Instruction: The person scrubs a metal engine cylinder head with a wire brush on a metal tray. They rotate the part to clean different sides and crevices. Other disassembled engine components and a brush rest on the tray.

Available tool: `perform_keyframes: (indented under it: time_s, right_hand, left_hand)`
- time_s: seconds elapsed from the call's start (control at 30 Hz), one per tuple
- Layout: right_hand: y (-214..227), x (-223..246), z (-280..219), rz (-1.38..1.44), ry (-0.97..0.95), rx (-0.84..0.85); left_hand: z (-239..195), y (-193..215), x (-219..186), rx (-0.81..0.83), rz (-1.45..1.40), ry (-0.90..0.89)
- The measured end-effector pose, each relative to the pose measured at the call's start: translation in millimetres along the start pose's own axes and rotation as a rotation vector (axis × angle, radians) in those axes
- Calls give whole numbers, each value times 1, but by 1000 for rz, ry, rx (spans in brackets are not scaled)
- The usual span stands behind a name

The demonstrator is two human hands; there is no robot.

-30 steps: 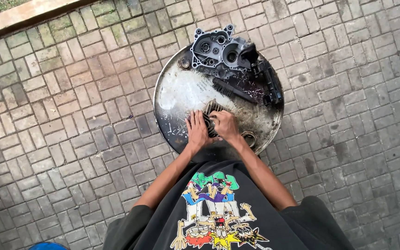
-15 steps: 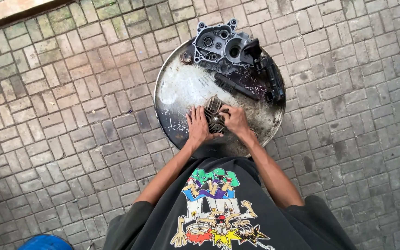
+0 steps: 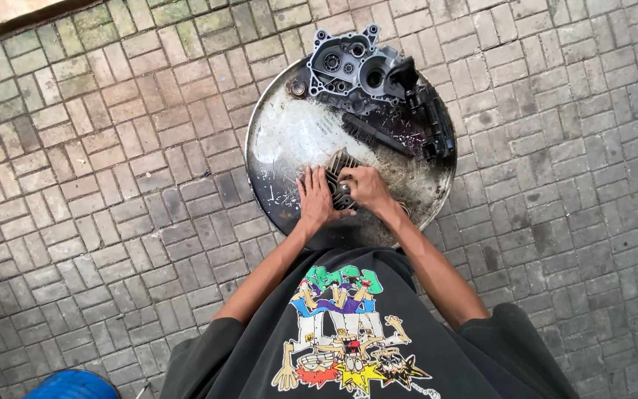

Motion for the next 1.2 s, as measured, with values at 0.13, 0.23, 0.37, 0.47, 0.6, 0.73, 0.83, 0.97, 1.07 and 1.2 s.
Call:
perform_keyframes:
  time_s: [0.13, 0.23, 0.37, 0.47, 0.6, 0.73, 0.83, 0.97, 1.07, 1.2]
  right_hand:
    - [11, -1, 3, -19, 0, -38]
    - [0, 1, -1, -52, -3, -27]
    - [9, -2, -2, 1, -35, -100]
    - [3, -1, -2, -47, -30, -94]
    - [24, 23, 3, 3, -18, -51]
    - [14, 14, 3, -66, 16, -37]
    - [6, 26, -6, -66, 5, -20]
    - [21, 51, -14, 78, -73, -29]
    - [31, 45, -17, 172, -150, -60]
    - [44, 36, -13, 399, -250, -112]
  left_hand:
    - [-4, 7, -2, 1, -23, -2]
    - [-1, 2, -1, -16, -29, -9]
    - [-3, 4, -1, -22, -29, -8]
    - [0, 6, -1, -33, -16, -5]
    - [-5, 13, -4, -21, -35, -4]
    - [-5, 16, -6, -30, -32, -9]
    - [-4, 11, -4, -36, -29, -3]
    - [-2, 7, -2, -23, -37, 3]
    - [-6, 12, -5, -11, -47, 3]
    - [-5, 13, -5, -15, -48, 7]
Point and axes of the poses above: each hand's wrist, its own z-axis towards the middle knuckle, its own y-axis out of the back of the hand, x = y × z, the point moved 6 cm from there along z, towards the middle knuckle, and after that the axes turned 10 degrees about z, right-handed, at the moved point
